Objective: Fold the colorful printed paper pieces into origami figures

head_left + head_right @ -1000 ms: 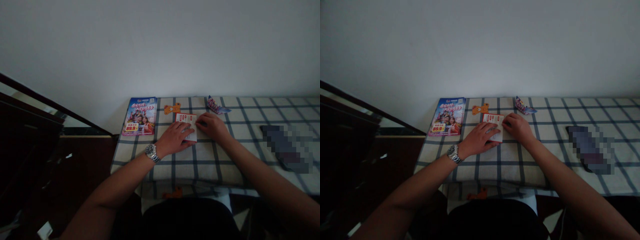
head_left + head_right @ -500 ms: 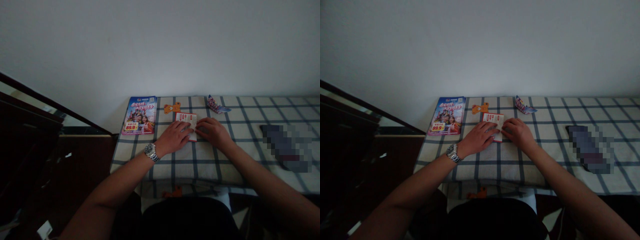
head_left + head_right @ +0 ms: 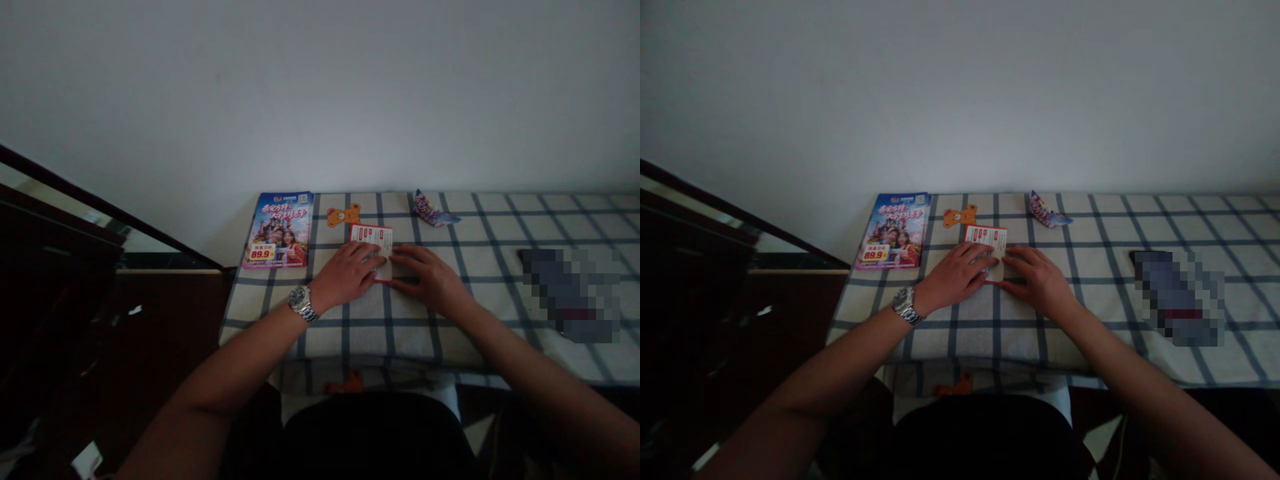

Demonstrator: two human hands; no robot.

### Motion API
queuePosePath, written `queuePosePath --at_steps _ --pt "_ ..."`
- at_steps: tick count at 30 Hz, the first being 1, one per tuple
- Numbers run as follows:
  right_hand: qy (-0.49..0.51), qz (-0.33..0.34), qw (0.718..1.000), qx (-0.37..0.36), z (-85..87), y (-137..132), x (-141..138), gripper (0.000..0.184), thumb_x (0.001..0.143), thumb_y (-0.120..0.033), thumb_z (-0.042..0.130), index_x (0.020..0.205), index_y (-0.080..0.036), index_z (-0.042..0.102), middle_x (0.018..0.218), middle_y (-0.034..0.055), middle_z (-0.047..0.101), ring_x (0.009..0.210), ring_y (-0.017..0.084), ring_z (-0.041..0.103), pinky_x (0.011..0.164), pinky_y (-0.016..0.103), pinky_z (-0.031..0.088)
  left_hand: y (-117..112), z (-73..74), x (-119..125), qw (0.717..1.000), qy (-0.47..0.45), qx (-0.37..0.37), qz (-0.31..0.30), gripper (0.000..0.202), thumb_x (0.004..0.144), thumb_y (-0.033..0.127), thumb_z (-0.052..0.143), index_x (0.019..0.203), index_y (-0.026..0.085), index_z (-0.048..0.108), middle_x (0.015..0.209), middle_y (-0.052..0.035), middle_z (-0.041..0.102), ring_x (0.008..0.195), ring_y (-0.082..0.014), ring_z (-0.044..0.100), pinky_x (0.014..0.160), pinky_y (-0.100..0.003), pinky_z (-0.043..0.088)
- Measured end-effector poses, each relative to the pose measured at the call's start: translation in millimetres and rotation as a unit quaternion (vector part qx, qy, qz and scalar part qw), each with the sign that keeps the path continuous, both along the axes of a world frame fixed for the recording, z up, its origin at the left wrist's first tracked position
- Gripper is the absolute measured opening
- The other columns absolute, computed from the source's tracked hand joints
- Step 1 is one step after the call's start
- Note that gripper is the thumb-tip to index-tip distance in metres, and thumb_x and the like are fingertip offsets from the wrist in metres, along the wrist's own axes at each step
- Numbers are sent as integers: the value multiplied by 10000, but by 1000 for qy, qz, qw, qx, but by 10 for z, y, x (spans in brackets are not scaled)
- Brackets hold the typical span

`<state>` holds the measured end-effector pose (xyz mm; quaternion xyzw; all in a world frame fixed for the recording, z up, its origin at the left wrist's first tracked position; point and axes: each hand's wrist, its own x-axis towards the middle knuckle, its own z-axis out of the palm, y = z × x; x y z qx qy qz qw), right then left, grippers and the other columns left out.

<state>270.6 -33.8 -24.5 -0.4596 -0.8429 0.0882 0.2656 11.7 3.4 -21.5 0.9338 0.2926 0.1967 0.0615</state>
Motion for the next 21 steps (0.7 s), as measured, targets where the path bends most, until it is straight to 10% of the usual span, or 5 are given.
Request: queuePosePath --at_steps 21 --pt "-52 -105 993 26 75 165 -185 60 976 -274 659 961 -233 700 1080 105 758 971 301 688 877 438 525 10 -21 -13 1000 6 11 -4 339 1058 267 523 1377 205 619 1457 -119 560 1347 -288 503 1193 -512 431"
